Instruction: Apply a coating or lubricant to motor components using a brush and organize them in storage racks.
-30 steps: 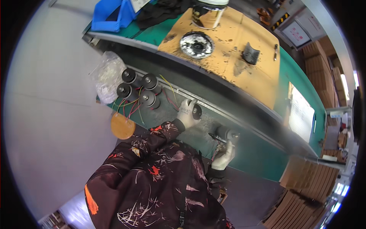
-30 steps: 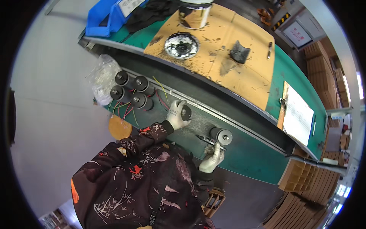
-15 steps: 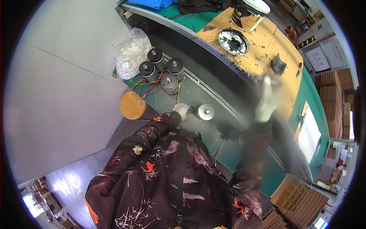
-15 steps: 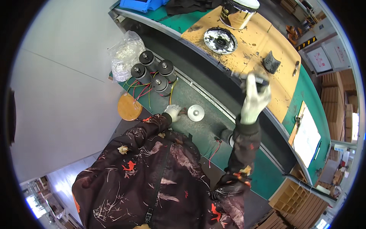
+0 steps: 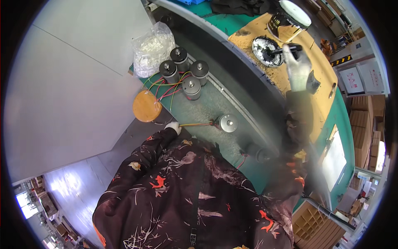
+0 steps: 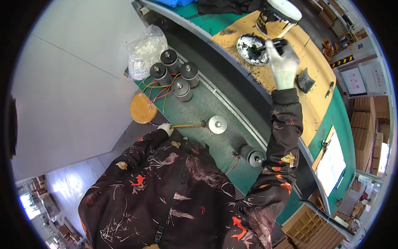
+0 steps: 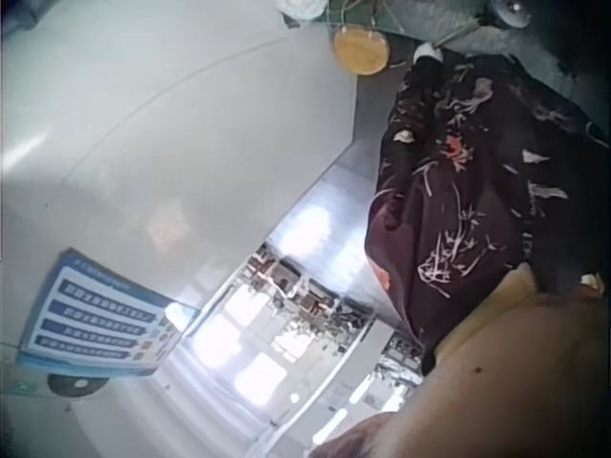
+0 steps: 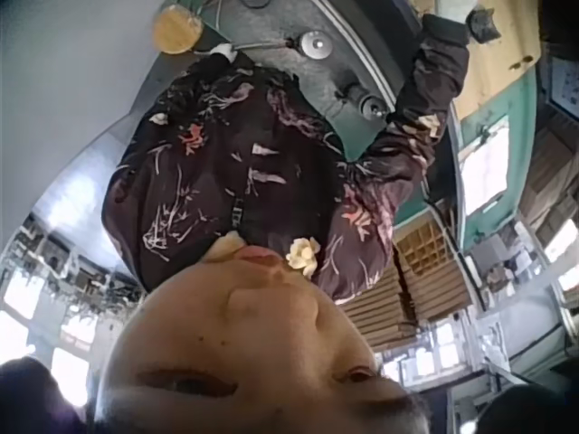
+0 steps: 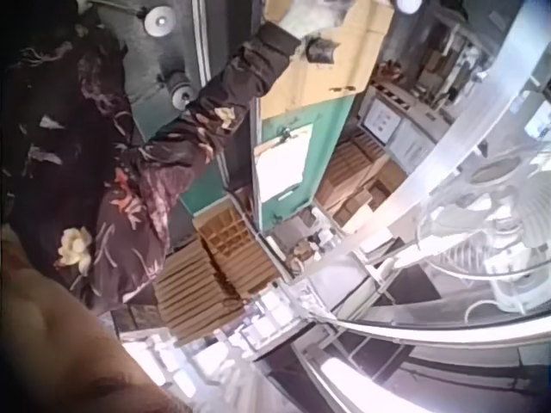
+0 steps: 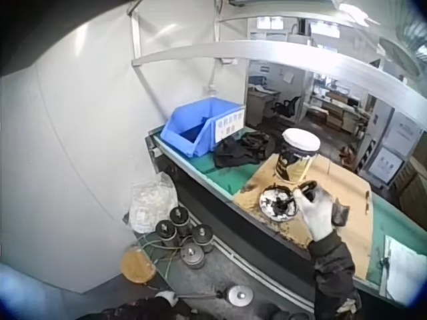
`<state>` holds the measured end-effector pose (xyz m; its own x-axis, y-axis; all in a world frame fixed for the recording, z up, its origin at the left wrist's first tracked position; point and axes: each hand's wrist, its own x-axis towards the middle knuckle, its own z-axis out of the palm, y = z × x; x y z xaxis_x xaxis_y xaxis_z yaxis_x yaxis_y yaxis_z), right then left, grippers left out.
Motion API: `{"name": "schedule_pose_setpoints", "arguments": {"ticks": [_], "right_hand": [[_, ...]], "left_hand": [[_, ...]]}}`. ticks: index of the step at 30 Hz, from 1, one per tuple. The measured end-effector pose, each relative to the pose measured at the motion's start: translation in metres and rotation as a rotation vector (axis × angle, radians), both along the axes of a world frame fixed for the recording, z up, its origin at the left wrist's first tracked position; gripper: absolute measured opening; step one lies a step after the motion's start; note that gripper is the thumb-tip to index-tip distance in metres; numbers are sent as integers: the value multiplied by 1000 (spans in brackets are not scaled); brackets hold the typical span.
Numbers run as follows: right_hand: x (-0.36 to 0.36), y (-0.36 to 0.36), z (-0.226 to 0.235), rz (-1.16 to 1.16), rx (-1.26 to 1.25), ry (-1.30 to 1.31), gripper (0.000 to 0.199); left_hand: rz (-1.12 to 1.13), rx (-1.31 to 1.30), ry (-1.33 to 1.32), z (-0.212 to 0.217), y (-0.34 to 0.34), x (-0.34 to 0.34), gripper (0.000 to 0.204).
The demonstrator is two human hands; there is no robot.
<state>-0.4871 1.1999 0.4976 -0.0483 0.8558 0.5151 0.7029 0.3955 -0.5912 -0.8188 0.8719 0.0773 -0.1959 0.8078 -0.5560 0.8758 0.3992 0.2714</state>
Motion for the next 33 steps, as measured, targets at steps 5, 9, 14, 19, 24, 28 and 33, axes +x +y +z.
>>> {"name": "schedule_pose_setpoints", "arguments": {"ticks": [5, 9, 14, 19, 24, 28, 33], "right_hand": [[-36, -88, -22, 220, -71, 509, 9], [-5, -131, -140, 236, -368, 291, 14], [-13, -162, -185, 186, -462, 318, 15], [-11, -166, -196, 164, -485, 319, 15], [-12, -167, -201, 181, -529, 368, 15], [-10, -168, -206, 184, -595, 425, 16], [-10, -170, -200, 197, -559, 390, 16]], "left_hand": [[227, -12, -23, -7, -29, -6, 33], [160, -51, -35, 14, -1, 3, 33], [218, -68, -45, -3, -5, -1, 36], [244, -99, -64, -11, -6, -5, 36], [263, -86, -56, -11, -7, -6, 37], [316, -57, -137, 5, -7, -8, 35], [357, -27, -64, 4, -22, -16, 39]]}}
